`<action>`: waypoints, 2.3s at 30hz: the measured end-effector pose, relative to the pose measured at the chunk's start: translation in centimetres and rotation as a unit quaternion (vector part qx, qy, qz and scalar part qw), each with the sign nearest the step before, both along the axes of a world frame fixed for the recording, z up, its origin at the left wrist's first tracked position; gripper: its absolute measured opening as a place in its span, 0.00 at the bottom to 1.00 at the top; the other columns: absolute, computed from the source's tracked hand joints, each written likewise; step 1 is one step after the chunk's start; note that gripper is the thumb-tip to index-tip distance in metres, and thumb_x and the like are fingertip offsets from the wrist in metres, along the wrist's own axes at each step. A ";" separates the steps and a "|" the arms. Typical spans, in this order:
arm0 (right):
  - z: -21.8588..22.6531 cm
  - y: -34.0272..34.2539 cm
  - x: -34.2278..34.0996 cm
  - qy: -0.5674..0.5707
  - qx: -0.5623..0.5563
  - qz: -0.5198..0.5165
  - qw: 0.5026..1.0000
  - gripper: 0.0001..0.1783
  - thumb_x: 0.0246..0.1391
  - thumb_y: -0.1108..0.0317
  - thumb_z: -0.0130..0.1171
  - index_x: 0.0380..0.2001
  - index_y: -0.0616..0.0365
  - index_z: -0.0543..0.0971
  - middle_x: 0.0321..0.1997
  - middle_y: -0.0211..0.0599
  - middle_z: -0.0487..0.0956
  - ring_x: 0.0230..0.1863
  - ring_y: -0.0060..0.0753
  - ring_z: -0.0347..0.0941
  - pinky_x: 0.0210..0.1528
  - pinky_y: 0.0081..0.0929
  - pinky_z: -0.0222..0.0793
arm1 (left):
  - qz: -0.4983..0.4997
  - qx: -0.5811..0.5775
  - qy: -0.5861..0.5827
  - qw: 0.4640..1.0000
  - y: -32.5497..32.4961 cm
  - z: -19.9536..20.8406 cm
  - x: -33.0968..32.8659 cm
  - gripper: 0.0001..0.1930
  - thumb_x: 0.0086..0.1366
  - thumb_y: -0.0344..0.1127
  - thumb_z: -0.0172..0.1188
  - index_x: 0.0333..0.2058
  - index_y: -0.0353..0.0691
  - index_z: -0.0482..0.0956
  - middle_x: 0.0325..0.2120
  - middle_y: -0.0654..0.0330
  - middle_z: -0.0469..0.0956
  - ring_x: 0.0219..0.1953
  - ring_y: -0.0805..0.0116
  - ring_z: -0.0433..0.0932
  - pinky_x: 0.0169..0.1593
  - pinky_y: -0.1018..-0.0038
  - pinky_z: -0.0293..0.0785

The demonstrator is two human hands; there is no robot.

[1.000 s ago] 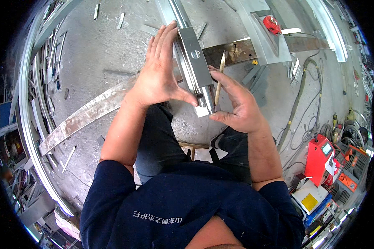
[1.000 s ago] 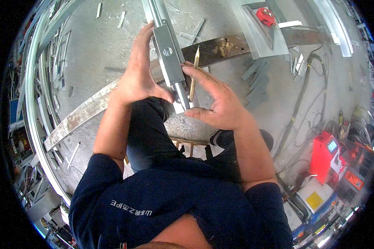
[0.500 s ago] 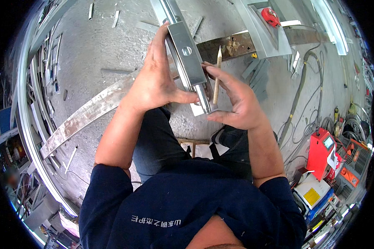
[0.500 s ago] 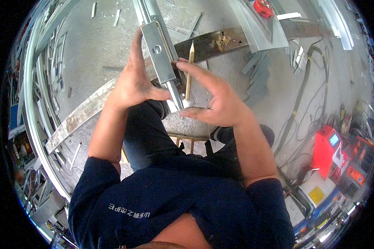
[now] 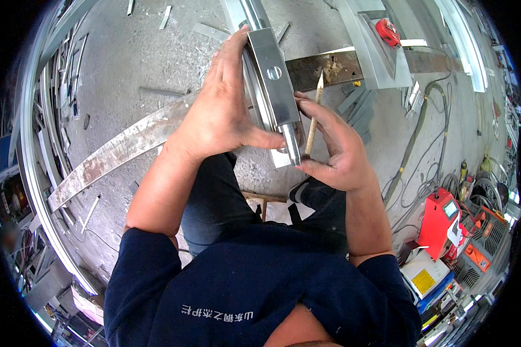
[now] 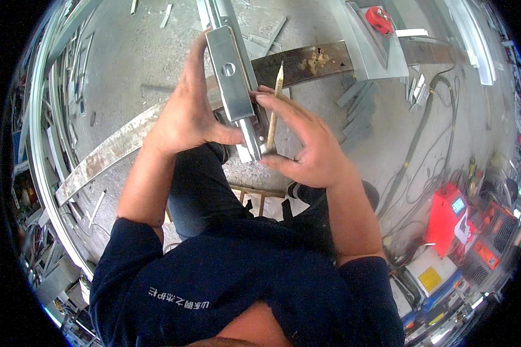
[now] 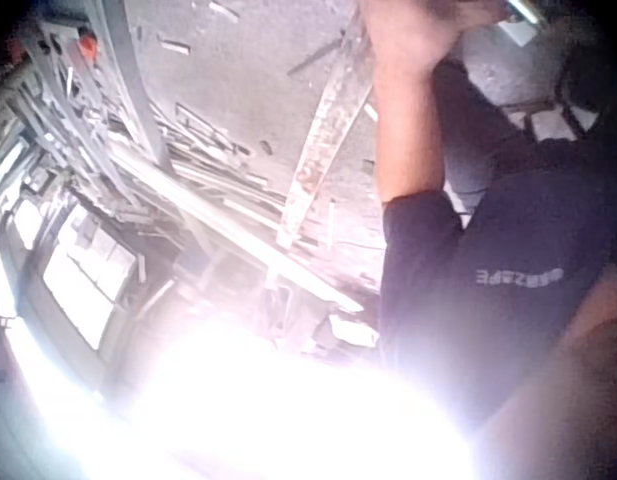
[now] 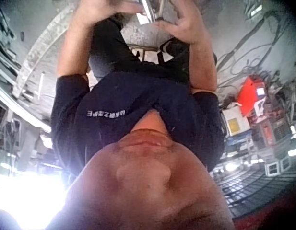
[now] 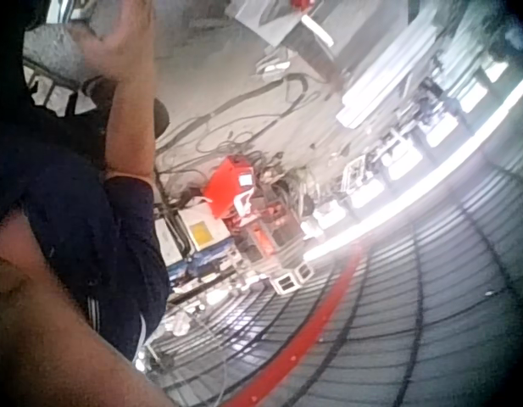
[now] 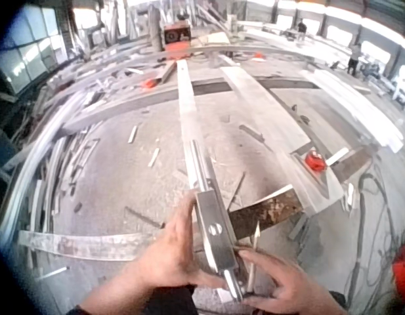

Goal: The person walks through a cluttered workshop, picks up a long aluminum profile, and sits on a stool. They then fit a metal locking mechanism into the profile and use a pencil to mark positions along the profile.

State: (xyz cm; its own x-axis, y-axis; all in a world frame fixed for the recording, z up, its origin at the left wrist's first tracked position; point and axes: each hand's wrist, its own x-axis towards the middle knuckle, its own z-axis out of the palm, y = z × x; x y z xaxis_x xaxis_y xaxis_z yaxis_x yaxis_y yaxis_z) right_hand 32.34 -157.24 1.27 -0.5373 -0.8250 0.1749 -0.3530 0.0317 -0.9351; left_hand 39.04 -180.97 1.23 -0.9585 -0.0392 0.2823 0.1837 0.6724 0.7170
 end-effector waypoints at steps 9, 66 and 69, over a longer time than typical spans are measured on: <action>0.5 -0.1 -0.5 0.045 0.031 0.009 0.998 0.47 0.36 0.67 0.74 0.63 0.61 0.66 0.67 0.50 0.66 0.69 0.51 0.61 0.69 0.41 0.56 | 0.012 -0.017 -0.021 1.000 0.0 0.3 0.1 0.79 0.23 0.51 0.84 0.68 0.30 0.37 0.67 0.35 0.49 0.69 0.39 0.52 0.70 0.55 0.53; 1.6 0.1 -1.4 0.105 0.099 0.060 0.988 0.40 0.49 0.54 0.68 0.61 0.58 0.66 0.68 0.43 0.65 0.69 0.50 0.60 0.67 0.43 0.60 | 0.032 -0.134 -0.085 0.987 0.1 2.9 -0.2 0.74 0.27 0.55 0.80 0.67 0.28 0.41 0.64 0.37 0.55 0.67 0.29 0.51 0.69 0.39 0.41; 1.6 0.1 -1.4 0.105 0.092 0.059 0.988 0.39 0.49 0.55 0.68 0.61 0.58 0.66 0.68 0.42 0.65 0.68 0.51 0.61 0.67 0.43 0.61 | 0.032 -0.130 -0.097 0.986 0.2 3.3 -0.4 0.75 0.24 0.54 0.81 0.66 0.27 0.41 0.64 0.36 0.54 0.68 0.32 0.52 0.70 0.41 0.41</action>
